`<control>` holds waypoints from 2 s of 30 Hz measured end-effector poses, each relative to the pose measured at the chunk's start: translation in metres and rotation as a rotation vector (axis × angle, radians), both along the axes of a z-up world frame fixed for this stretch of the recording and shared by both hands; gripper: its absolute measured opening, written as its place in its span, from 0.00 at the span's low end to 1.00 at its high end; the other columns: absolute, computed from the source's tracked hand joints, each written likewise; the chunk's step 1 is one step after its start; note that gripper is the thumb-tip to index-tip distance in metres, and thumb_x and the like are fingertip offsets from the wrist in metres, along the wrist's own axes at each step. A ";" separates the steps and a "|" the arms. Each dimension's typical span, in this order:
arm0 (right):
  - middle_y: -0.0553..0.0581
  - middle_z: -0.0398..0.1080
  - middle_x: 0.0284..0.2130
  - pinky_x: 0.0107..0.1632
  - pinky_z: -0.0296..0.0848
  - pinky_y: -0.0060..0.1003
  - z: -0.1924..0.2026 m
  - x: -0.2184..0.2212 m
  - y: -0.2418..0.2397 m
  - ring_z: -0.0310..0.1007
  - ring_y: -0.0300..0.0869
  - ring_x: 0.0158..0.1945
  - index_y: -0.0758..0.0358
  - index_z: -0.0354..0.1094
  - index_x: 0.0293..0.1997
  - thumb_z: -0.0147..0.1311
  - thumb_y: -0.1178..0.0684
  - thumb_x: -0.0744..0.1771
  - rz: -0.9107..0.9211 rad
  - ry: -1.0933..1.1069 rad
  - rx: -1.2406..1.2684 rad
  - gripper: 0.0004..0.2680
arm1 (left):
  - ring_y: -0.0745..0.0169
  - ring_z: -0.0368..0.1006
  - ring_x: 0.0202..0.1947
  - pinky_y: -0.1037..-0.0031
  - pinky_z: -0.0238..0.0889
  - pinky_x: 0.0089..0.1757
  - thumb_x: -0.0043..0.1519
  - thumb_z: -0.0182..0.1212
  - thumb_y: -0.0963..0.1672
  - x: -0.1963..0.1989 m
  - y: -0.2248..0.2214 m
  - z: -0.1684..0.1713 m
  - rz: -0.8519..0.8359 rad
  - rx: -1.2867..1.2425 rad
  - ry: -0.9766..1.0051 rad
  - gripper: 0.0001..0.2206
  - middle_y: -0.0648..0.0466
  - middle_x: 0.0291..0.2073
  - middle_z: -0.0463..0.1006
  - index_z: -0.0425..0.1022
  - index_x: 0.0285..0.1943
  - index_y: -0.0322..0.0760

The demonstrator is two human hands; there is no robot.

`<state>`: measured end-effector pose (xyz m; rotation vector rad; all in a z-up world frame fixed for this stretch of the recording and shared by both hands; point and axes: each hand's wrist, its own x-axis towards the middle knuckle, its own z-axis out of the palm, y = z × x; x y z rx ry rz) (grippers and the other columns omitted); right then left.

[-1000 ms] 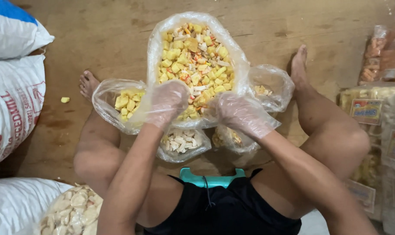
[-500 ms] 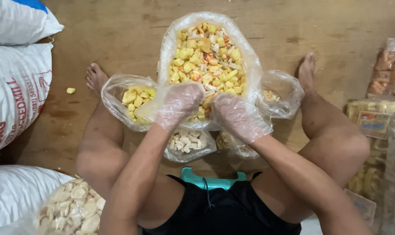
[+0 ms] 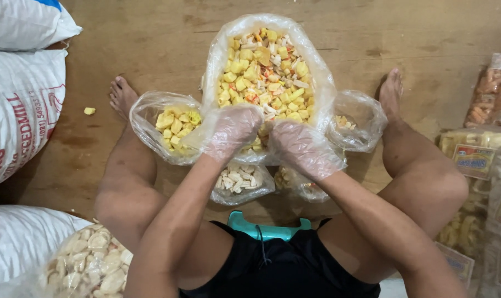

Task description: A person wearing gloves sorts and distributes diced food items from a large central plastic bag into several smaller plastic bags at a fast pace.

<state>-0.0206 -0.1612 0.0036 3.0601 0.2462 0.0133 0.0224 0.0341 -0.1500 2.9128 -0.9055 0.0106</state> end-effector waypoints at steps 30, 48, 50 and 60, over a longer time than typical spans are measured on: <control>0.58 0.80 0.39 0.52 0.78 0.50 0.003 0.015 -0.016 0.79 0.55 0.50 0.40 0.77 0.46 0.56 0.41 0.62 0.009 0.712 0.337 0.10 | 0.55 0.77 0.24 0.57 0.70 0.29 0.61 0.46 0.45 0.006 -0.026 0.041 -0.086 -0.041 -0.055 0.11 0.57 0.17 0.75 0.75 0.27 0.48; 0.48 0.78 0.23 0.45 0.78 0.37 0.181 0.018 -0.057 0.79 0.38 0.32 0.43 0.81 0.40 0.65 0.42 0.59 -0.393 0.606 0.831 0.10 | 0.53 0.82 0.39 0.68 0.72 0.42 0.63 0.63 0.53 0.013 -0.058 0.261 0.269 -0.341 0.820 0.15 0.54 0.28 0.82 0.78 0.25 0.50; 0.57 0.78 0.24 0.44 0.78 0.35 0.197 0.009 -0.062 0.77 0.44 0.32 0.55 0.81 0.44 0.67 0.47 0.63 -0.472 0.606 0.980 0.10 | 0.46 0.79 0.51 0.60 0.69 0.53 0.64 0.63 0.51 0.005 -0.063 0.304 0.267 -0.397 1.009 0.13 0.47 0.40 0.84 0.83 0.42 0.40; 0.52 0.83 0.40 0.57 0.75 0.47 0.180 -0.010 -0.117 0.78 0.52 0.53 0.49 0.83 0.41 0.62 0.40 0.61 -0.142 1.028 0.273 0.12 | 0.40 0.78 0.53 0.53 0.71 0.51 0.62 0.51 0.54 -0.063 -0.112 0.313 0.116 -0.294 1.152 0.20 0.42 0.42 0.83 0.82 0.40 0.39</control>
